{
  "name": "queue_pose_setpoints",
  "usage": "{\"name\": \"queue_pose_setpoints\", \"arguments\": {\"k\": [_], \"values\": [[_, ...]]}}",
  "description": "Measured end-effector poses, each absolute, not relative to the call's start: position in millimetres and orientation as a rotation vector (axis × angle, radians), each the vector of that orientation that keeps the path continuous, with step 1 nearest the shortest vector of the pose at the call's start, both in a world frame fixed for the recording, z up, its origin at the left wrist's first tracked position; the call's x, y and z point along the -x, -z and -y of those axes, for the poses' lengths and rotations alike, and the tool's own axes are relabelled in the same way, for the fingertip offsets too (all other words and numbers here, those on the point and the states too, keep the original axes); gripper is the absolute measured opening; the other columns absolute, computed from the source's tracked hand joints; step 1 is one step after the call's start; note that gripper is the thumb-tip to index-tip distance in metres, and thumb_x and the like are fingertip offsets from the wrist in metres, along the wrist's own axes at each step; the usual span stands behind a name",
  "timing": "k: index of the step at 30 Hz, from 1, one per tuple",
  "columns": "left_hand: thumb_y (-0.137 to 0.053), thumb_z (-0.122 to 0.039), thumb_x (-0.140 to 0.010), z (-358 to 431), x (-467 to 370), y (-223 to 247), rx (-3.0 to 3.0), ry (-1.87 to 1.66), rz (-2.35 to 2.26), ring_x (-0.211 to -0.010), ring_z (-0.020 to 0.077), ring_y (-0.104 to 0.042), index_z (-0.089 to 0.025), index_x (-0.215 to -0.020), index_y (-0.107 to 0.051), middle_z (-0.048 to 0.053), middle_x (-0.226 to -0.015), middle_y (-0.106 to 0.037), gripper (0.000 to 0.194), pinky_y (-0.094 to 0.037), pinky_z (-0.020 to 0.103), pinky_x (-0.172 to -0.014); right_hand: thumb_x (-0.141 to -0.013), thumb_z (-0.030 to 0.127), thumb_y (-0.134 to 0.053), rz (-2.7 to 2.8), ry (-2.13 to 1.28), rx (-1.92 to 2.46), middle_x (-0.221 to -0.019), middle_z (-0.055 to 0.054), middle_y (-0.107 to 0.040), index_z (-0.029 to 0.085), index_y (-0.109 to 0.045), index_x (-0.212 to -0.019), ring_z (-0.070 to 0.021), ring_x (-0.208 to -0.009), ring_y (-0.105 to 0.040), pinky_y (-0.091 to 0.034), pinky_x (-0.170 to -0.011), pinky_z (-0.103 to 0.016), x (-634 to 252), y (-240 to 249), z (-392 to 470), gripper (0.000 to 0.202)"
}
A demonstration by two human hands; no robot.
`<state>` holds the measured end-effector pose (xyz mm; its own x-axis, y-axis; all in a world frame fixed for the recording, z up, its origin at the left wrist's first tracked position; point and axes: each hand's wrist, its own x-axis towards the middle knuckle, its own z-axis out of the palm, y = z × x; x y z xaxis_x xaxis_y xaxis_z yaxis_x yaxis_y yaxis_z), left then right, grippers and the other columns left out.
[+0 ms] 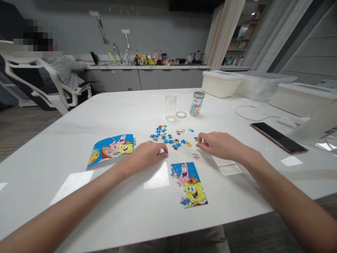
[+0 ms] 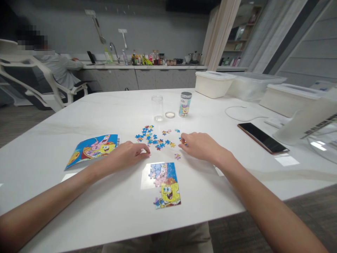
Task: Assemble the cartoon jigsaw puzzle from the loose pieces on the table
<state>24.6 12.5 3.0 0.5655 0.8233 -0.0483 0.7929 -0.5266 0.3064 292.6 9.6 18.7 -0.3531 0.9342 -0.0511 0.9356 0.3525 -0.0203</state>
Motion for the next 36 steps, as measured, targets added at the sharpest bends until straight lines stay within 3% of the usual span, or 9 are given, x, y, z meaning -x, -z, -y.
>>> {"name": "queue_pose_setpoints", "arguments": {"k": [3, 6, 9, 12, 16, 22, 29, 32, 36], "values": [[-0.053, -0.035, -0.088, -13, -23, -7, -2.422, -0.197, -1.316, -0.058, 0.0136, -0.052, -0.020, -0.094, -0.064, -0.001, -0.063, -0.060, 0.020, -0.033, 0.025, -0.058, -0.089, 0.035, -0.043, -2.596, 0.080, -1.780, -0.079, -0.006, -0.067, 0.021, -0.060, -0.090, -0.0203, -0.066, -0.056, -0.030, -0.054, -0.030, -291, -20, -10, 0.023], [-0.054, -0.037, -0.086, -8, -25, -12, -2.244, -0.326, -1.219, -0.047, 0.0096, -0.039, -0.018, -0.086, -0.062, -0.007, -0.050, -0.045, 0.020, -0.026, 0.023, -0.051, -0.089, 0.031, -0.046, -2.845, 0.260, -1.754, -0.079, -0.004, -0.065, 0.020, -0.059, -0.087, -0.0175, -0.067, -0.056, -0.036, -0.058, -0.030, -281, -22, -8, 0.018], [-0.058, -0.043, -0.083, 4, -32, -15, -1.905, -0.464, -1.116, -0.041, 0.0073, -0.024, -0.018, -0.081, -0.060, -0.011, -0.044, -0.030, 0.025, -0.016, 0.022, -0.044, -0.090, 0.034, -0.050, -3.115, 0.997, -1.572, -0.086, -0.004, -0.064, 0.019, -0.059, -0.094, -0.0151, -0.074, -0.058, -0.044, -0.065, -0.029, -263, -22, 0, 0.017], [-0.060, -0.048, -0.080, 17, -40, -14, -1.659, -0.609, -1.123, -0.040, 0.0060, -0.017, -0.018, -0.077, -0.058, -0.012, -0.042, -0.027, 0.030, -0.011, 0.022, -0.043, -0.088, 0.036, -0.057, -2.962, 1.785, -1.321, -0.089, -0.004, -0.064, 0.018, -0.058, -0.095, -0.0138, -0.077, -0.061, -0.048, -0.066, -0.028, -247, -18, 8, 0.019], [-0.062, -0.054, -0.077, 27, -45, -10, -1.521, -0.683, -1.108, -0.040, 0.0053, -0.014, -0.018, -0.076, -0.057, -0.012, -0.041, -0.027, 0.037, -0.007, 0.023, -0.043, -0.084, 0.032, -0.064, -2.798, 2.201, -1.214, -0.076, -0.001, -0.064, 0.017, -0.060, -0.087, -0.0119, -0.072, -0.061, -0.048, -0.066, -0.026, -239, -11, 10, 0.017], [-0.068, -0.053, -0.072, 27, -45, -7, -1.450, -0.686, -1.117, -0.037, 0.0048, -0.017, -0.018, -0.077, -0.060, -0.012, -0.040, -0.030, 0.037, -0.008, 0.022, -0.041, -0.077, 0.024, -0.071, -2.603, 2.347, -1.287, -0.079, -0.002, -0.069, 0.016, -0.068, -0.086, -0.0111, -0.073, -0.063, -0.049, -0.070, -0.025, -240, -8, 6, 0.012], [-0.047, -0.049, -0.088, 27, -37, -6, -1.549, -0.788, -1.123, -0.037, 0.0066, -0.019, -0.019, -0.077, -0.055, -0.011, -0.044, -0.023, 0.033, -0.013, 0.021, -0.038, -0.072, 0.020, -0.073, -2.464, 2.402, -1.469, -0.074, -0.001, -0.070, 0.016, -0.069, -0.079, -0.0114, -0.071, -0.064, -0.050, -0.070, -0.026, -237, -9, 7, 0.008], [-0.049, -0.036, -0.088, 32, -27, -6, -2.092, -0.646, -0.857, -0.040, 0.0060, -0.027, -0.018, -0.061, -0.056, -0.007, -0.044, -0.034, 0.034, -0.021, 0.020, -0.041, -0.071, 0.019, -0.072, -2.512, 2.285, -1.487, -0.073, -0.001, -0.069, 0.016, -0.069, -0.077, -0.0108, -0.069, -0.062, -0.048, -0.066, -0.024, -239, -10, 6, 0.007], [-0.057, -0.028, -0.085, 42, -21, 1, -2.547, -0.344, -0.340, -0.040, 0.0077, -0.040, -0.020, -0.079, -0.071, -0.004, -0.045, -0.053, 0.017, -0.027, 0.021, -0.042, -0.071, 0.020, -0.072, -2.666, 2.002, -1.411, -0.072, -0.001, -0.068, 0.016, -0.070, -0.076, -0.0095, -0.064, -0.058, -0.045, -0.059, -0.021, -241, -11, 7, 0.006]]}}
